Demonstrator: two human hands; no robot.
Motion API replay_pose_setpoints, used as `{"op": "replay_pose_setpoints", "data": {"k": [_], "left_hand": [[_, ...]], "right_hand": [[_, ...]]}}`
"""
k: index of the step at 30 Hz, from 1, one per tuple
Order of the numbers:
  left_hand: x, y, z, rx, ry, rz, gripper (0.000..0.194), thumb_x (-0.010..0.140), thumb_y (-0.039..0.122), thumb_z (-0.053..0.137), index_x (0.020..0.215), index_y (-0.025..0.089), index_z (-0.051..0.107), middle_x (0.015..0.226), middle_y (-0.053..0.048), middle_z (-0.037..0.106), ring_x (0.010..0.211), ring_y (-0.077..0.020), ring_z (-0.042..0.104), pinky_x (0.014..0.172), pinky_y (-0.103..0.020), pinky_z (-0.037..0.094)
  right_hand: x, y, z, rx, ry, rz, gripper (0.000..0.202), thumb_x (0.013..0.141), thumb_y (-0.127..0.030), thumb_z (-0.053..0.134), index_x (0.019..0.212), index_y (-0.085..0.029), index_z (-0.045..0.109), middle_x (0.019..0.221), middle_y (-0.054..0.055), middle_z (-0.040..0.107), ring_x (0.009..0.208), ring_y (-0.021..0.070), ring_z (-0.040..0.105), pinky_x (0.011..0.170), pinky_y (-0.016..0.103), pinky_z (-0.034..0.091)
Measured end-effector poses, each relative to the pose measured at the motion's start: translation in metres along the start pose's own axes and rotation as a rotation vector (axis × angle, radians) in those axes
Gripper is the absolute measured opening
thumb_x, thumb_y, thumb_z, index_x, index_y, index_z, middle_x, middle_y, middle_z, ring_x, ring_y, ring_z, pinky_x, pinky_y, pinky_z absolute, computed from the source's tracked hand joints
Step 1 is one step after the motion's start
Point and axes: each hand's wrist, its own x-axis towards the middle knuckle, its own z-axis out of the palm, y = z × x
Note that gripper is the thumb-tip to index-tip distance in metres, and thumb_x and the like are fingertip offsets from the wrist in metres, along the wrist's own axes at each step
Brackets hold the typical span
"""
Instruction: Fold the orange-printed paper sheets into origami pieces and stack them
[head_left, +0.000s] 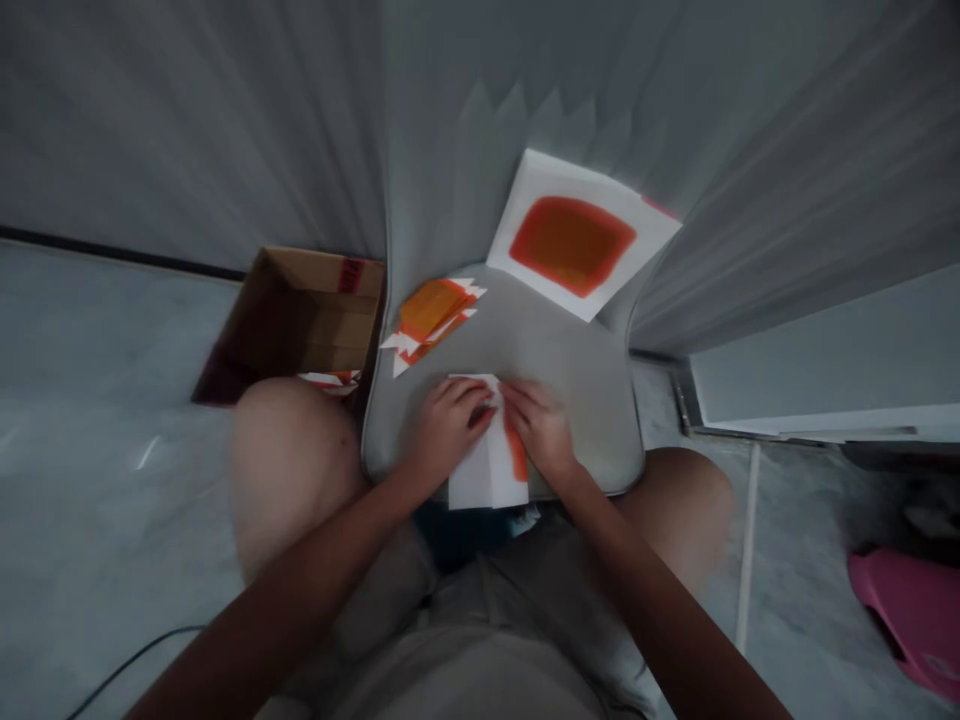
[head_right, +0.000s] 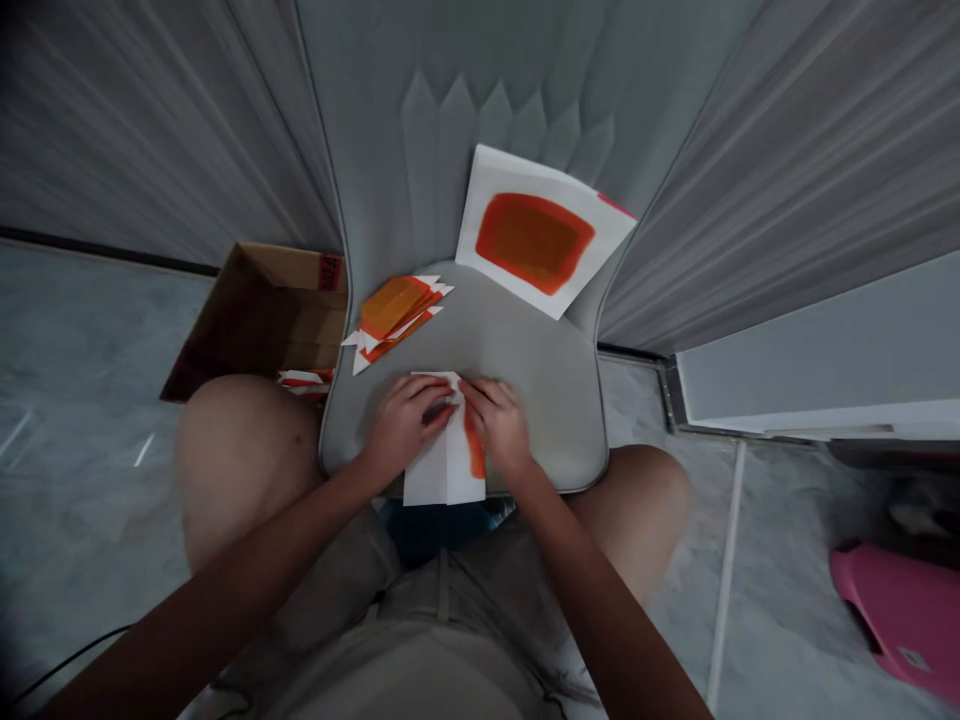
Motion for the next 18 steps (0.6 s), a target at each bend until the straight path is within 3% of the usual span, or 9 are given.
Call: {"op": "replay_pose_setpoints", "data": {"k": [7,14,18], "left_hand": [[0.009,-0.007,-0.006,0.028,-0.031,-0.037,0.038,0.096,0.035,0.071,0.132,0.021,0.067,0.127,-0.009,0.072,0.119,-0.0281,0.063,0.107,-0.045,0.053],[0.01,-0.018,-0.019,0.092,-0.213,0.127,0.047,0.102,0.032,0.059,0.147,0.018,0.056,0.144,-0.012,0.064,0.131,-0.0284,0.058,0.116,-0.046,0.048],[0.011,-0.019,-0.022,0.147,-0.242,0.196,0.052,0.105,0.031,0.052,0.154,0.014,0.05,0.155,-0.014,0.055,0.138,-0.0287,0.053,0.12,-0.045,0.043]], "right_hand": [[-0.002,0.002,-0.004,-0.099,-0.027,-0.205,0.037,0.106,-0.02,0.049,0.135,-0.02,0.072,0.135,0.01,0.074,0.124,0.026,0.067,0.105,0.044,0.055],[-0.001,0.001,-0.004,-0.085,-0.01,-0.231,0.03,0.106,-0.028,0.057,0.127,-0.019,0.076,0.13,0.008,0.077,0.119,0.0255,0.071,0.103,0.044,0.056],[-0.001,0.002,-0.003,-0.063,-0.028,-0.227,0.031,0.107,-0.029,0.055,0.126,-0.02,0.077,0.129,0.008,0.077,0.118,0.0254,0.072,0.103,0.044,0.056]]}}
